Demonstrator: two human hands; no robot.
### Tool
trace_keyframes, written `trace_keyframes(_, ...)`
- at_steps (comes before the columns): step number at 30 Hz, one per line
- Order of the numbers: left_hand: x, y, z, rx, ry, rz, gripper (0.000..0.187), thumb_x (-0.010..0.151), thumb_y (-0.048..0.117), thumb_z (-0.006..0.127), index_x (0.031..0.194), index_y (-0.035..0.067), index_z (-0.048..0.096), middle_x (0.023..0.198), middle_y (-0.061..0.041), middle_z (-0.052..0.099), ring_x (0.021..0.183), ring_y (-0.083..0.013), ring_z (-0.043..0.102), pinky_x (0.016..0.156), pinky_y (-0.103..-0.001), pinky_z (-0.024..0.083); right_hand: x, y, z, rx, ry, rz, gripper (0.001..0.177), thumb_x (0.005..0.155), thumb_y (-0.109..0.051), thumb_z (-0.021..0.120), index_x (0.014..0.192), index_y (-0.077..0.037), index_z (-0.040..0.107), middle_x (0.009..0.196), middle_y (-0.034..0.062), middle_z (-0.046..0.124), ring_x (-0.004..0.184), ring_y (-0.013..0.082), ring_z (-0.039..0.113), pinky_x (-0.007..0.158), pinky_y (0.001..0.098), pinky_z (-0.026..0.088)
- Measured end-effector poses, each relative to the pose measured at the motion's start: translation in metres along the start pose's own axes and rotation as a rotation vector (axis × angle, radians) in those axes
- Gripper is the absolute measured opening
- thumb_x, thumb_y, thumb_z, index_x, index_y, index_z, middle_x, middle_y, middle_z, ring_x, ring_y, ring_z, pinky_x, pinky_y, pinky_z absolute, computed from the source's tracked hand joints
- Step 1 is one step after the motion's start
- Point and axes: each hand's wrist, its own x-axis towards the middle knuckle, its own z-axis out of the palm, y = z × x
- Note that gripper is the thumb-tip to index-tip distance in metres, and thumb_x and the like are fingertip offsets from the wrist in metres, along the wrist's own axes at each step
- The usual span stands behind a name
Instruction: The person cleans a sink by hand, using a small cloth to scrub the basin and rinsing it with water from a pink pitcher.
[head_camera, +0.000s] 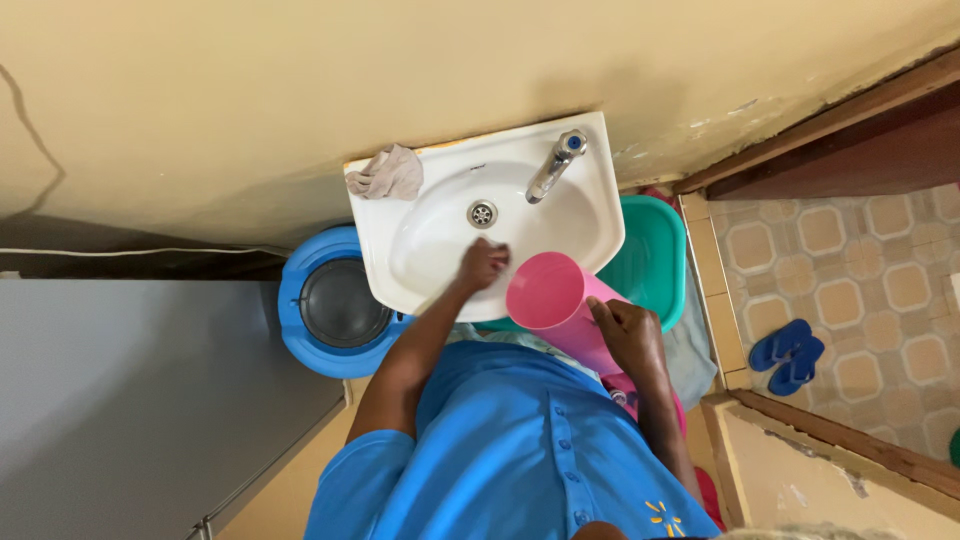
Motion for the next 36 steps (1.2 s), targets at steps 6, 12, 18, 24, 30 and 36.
trace_keyframes(6,-0.002,-0.009,-0.011,-0.121,-0.352,0.107,0.019,0.085,0.031,0.071,0.102,0.025,0.075,0.087,-0.010,0.072,0.080,-0.0342,0.069,0.075,-0.047,0.055,0.000,0.004,-0.001,-0.015,0.012,0.006,0.047,0.098,-0.039,0.070,0.073,0.002,0.070,0.053,0.0156,0.047,0.050,0.0152,0.038,0.045,0.0394,0.033)
trace_keyframes(12,0.001,-0.015,-0.016,0.182,-0.115,0.011,0.030,0.076,0.025,0.076,0.106,0.028,0.081,0.090,-0.019,0.070,0.084,-0.0393,0.069,0.078,-0.050,0.054,0.000,-0.005,-0.002,-0.019,-0.003,0.020,0.044,0.095,-0.038,0.070,0.075,0.000,0.073,0.051,0.0121,0.052,0.045,0.0138,0.042,0.044,0.0377,0.036)
trace_keyframes(18,0.003,-0.004,-0.007,0.094,-0.225,-0.012,0.039,0.072,0.022,0.074,0.110,0.024,0.080,0.088,-0.019,0.070,0.081,-0.0398,0.067,0.076,-0.052,0.055,0.004,-0.003,-0.003,0.018,0.002,-0.002,0.043,0.095,-0.038,0.070,0.075,0.000,0.074,0.052,0.0122,0.053,0.047,0.0129,0.044,0.044,0.0375,0.037)
trace_keyframes(24,-0.003,0.007,0.007,0.262,-0.057,-0.167,0.026,0.077,0.012,0.068,0.102,0.013,0.074,0.104,-0.020,0.070,0.098,-0.0380,0.065,0.084,-0.048,0.054,0.005,-0.002,-0.004,-0.009,0.009,0.021,0.044,0.096,-0.038,0.070,0.075,0.000,0.074,0.050,0.0111,0.050,0.046,0.0136,0.042,0.044,0.0379,0.035)
trace_keyframes(30,0.001,0.034,0.033,-0.021,-0.008,0.378,0.020,0.081,0.023,0.063,0.097,0.011,0.066,0.095,-0.017,0.072,0.100,-0.0379,0.063,0.081,-0.049,0.054,0.009,0.001,-0.008,-0.001,0.025,0.035,0.045,0.095,-0.038,0.070,0.071,0.000,0.071,0.049,0.0099,0.048,0.045,0.0134,0.040,0.044,0.0379,0.034)
trace_keyframes(36,0.003,-0.031,-0.030,0.329,-0.058,-0.220,0.022,0.087,0.016,0.061,0.108,0.012,0.069,0.107,-0.020,0.064,0.097,-0.0411,0.062,0.076,-0.054,0.055,0.008,0.010,-0.012,-0.013,0.041,0.035,0.053,0.099,-0.038,0.069,0.066,0.003,0.063,0.050,0.0098,0.044,0.048,0.0137,0.038,0.045,0.0380,0.033)
